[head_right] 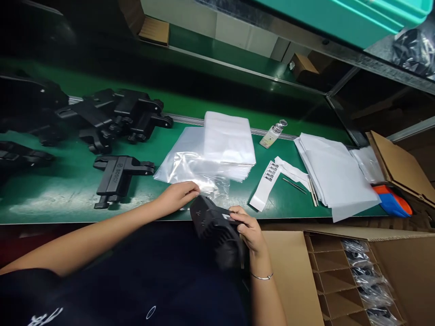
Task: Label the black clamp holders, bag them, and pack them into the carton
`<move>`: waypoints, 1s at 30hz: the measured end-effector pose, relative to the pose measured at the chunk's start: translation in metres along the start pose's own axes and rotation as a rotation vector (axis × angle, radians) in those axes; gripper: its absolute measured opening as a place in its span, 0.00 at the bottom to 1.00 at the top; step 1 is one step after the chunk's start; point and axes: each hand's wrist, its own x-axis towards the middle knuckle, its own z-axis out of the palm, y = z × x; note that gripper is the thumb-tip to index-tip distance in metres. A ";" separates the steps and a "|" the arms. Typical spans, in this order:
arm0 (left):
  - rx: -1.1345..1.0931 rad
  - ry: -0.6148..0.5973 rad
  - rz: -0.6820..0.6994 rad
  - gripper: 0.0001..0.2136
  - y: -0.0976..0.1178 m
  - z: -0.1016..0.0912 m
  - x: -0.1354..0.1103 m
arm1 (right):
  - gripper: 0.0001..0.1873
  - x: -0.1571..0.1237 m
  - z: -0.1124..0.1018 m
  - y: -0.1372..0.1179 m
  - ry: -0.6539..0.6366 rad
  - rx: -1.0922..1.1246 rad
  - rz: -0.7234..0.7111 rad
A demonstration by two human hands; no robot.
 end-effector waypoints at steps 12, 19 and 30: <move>0.029 -0.141 0.261 0.16 0.016 -0.006 0.005 | 0.18 0.006 0.028 -0.015 0.213 -0.066 0.207; 0.050 -0.117 0.430 0.16 0.033 -0.010 0.022 | 0.19 0.016 0.044 -0.023 0.360 -0.239 0.148; -0.069 -0.498 0.916 0.15 0.117 0.048 0.023 | 0.15 0.036 0.042 -0.023 0.128 -0.104 -0.012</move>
